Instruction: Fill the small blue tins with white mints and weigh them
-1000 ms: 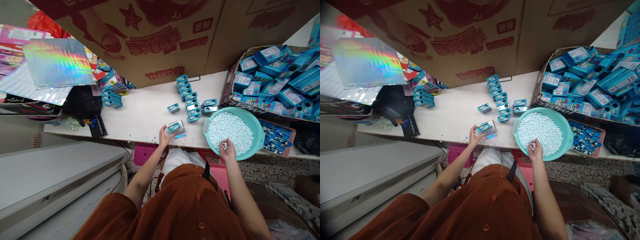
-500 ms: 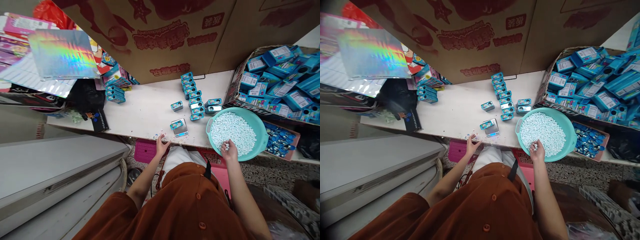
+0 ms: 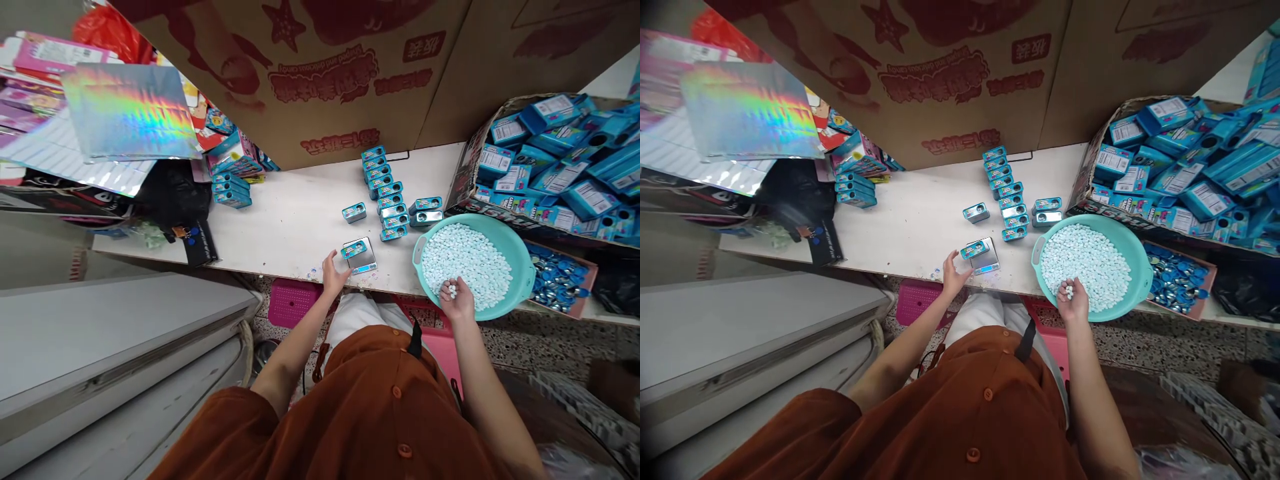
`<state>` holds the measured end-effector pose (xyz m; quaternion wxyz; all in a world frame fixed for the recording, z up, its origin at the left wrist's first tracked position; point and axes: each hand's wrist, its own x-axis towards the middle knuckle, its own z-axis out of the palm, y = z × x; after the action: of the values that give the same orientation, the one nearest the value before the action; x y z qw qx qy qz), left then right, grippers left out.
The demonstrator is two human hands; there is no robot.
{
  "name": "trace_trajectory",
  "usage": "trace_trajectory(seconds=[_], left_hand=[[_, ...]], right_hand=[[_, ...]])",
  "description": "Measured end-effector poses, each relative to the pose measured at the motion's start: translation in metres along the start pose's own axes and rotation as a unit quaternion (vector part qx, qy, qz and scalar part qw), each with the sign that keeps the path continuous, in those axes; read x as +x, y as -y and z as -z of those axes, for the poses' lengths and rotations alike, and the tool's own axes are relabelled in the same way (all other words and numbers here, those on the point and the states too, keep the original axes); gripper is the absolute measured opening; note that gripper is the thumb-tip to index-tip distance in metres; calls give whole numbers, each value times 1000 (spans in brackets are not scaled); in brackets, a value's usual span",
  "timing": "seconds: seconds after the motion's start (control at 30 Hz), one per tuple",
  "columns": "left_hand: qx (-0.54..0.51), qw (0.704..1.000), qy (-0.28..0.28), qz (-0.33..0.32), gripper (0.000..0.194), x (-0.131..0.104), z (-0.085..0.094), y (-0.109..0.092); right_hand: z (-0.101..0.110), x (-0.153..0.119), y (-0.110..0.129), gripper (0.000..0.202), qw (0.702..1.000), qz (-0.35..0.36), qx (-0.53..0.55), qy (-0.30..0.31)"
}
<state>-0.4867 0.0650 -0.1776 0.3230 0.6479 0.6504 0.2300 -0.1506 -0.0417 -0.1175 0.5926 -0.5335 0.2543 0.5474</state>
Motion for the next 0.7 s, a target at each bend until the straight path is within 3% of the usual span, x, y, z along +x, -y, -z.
trace_trajectory(seconds=[0.1,0.2,0.37,0.5,0.6,0.7], left_hand=[[-11,999,-1,-34,59,28,-13,-17],[-45,995,36,-86,40,44,-12,-47],[-49,948,105,-298,43,35,1,-134],[41,892,147,-426,43,21,-15,-191],[91,855,195,-472,45,16,-34,-209],[95,836,211,-497,44,13,-42,-217]], right_hand=[[-6,-1,-2,17,1000,6,28,-5],[-14,-1,-6,17,998,13,54,-6],[-29,4,-13,19,995,18,99,26],[-45,10,-14,20,987,22,122,100],[-56,11,-12,18,979,29,143,139],[-62,13,-8,11,970,27,176,165]])
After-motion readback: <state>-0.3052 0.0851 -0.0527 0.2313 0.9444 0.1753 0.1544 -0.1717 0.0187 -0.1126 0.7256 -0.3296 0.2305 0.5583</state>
